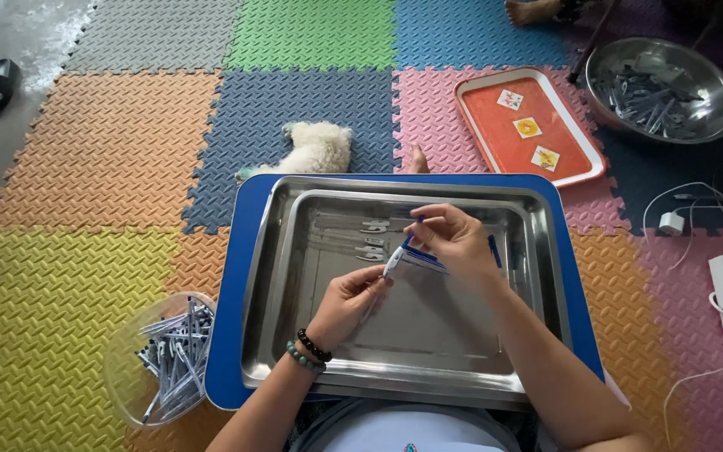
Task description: Assembling ballpoint pens by inserting ink refills into pen bodies and attaching caps on a metal tray.
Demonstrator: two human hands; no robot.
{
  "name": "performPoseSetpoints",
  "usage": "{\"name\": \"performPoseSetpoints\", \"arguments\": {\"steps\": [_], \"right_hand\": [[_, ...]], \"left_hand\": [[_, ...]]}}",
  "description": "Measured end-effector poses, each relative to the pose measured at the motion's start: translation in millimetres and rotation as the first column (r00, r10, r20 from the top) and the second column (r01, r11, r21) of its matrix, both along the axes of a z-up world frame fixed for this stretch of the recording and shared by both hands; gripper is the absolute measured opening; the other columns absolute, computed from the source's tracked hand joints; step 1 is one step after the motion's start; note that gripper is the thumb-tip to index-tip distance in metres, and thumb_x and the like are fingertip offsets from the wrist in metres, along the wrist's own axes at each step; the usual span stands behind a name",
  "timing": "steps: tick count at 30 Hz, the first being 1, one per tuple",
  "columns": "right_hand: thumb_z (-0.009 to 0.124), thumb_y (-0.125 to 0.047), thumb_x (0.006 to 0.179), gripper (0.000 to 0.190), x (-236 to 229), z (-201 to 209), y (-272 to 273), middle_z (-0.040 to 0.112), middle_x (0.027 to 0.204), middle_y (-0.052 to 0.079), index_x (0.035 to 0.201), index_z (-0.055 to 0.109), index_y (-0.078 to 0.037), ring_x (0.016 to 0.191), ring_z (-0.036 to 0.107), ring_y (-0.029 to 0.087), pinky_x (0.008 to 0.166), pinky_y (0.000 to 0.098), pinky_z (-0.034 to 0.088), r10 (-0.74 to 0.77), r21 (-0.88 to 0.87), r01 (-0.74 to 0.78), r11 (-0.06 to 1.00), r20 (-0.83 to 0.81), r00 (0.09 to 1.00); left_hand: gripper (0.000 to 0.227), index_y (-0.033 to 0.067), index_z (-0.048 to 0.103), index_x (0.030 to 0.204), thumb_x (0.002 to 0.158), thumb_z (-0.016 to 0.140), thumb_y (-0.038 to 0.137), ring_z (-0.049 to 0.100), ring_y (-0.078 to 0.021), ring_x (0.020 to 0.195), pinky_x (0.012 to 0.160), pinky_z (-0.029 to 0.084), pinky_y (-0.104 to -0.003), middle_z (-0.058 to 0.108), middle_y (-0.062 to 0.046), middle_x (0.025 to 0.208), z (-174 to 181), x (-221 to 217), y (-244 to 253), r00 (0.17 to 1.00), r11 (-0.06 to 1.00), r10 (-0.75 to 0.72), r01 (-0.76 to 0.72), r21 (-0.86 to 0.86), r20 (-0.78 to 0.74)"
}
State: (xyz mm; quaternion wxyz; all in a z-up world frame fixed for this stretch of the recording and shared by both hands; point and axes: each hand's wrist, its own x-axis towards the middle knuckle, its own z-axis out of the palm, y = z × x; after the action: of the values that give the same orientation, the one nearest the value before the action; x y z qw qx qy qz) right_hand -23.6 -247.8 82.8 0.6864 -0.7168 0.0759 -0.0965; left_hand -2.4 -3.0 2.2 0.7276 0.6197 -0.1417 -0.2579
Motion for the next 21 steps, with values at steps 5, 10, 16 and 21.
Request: {"name": "performPoseSetpoints", "arguments": {"steps": [5, 10, 16, 21], "right_hand": [[0.078, -0.010, 0.108, 0.018, 8, -24, 1, 0.085, 0.096, 0.019, 0.123, 0.081, 0.000, 0.085, 0.082, 0.020, 0.076, 0.0315, 0.070, -0.035, 0.072, 0.034, 0.997, 0.012, 0.999], [0.077, -0.007, 0.107, 0.019, 9, -26, -2, 0.085, 0.098, 0.020, 0.123, 0.081, 0.002, 0.086, 0.082, 0.022, 0.078, 0.0336, 0.071, 0.010, 0.129, -0.007, 0.992, -0.022, 1.000], [0.079, -0.011, 0.107, 0.023, 10, -37, -8, 0.084, 0.099, 0.022, 0.124, 0.078, 0.006, 0.087, 0.083, 0.024, 0.075, 0.0349, 0.071, 0.057, 0.166, -0.054, 0.985, -0.017, 0.998], [0.073, -0.005, 0.109, 0.021, 10, -43, -9, 0.083, 0.102, 0.020, 0.126, 0.077, 0.005, 0.089, 0.083, 0.026, 0.078, 0.0382, 0.071, 0.106, 0.201, -0.106, 0.974, 0.011, 0.994]], "left_hand": [[0.031, -0.0038, 0.079, 0.139, 0.109, 0.074, 0.007, 0.070, -0.0121, 0.079, 0.068, 0.064, -0.031, 0.085, -0.015, 0.102, 2, -2, 3, 1.000, 1.000, 0.000, 0.000, -0.017, 0.003], [0.032, -0.0039, 0.080, 0.137, 0.108, 0.076, 0.007, 0.073, -0.0148, 0.085, 0.071, 0.065, -0.033, 0.086, -0.018, 0.107, 2, 1, 3, 1.000, 1.000, 0.006, -0.006, -0.014, 0.016], [0.031, -0.0028, 0.080, 0.137, 0.110, 0.075, 0.011, 0.072, -0.0124, 0.080, 0.069, 0.065, -0.029, 0.087, -0.015, 0.104, 4, -1, 2, 1.000, 1.000, 0.019, -0.019, -0.005, -0.015], [0.032, -0.0043, 0.078, 0.139, 0.112, 0.071, 0.010, 0.072, -0.0134, 0.076, 0.062, 0.064, -0.029, 0.085, -0.017, 0.105, 3, 2, 4, 0.999, 1.000, -0.018, 0.017, -0.015, -0.036]]}}
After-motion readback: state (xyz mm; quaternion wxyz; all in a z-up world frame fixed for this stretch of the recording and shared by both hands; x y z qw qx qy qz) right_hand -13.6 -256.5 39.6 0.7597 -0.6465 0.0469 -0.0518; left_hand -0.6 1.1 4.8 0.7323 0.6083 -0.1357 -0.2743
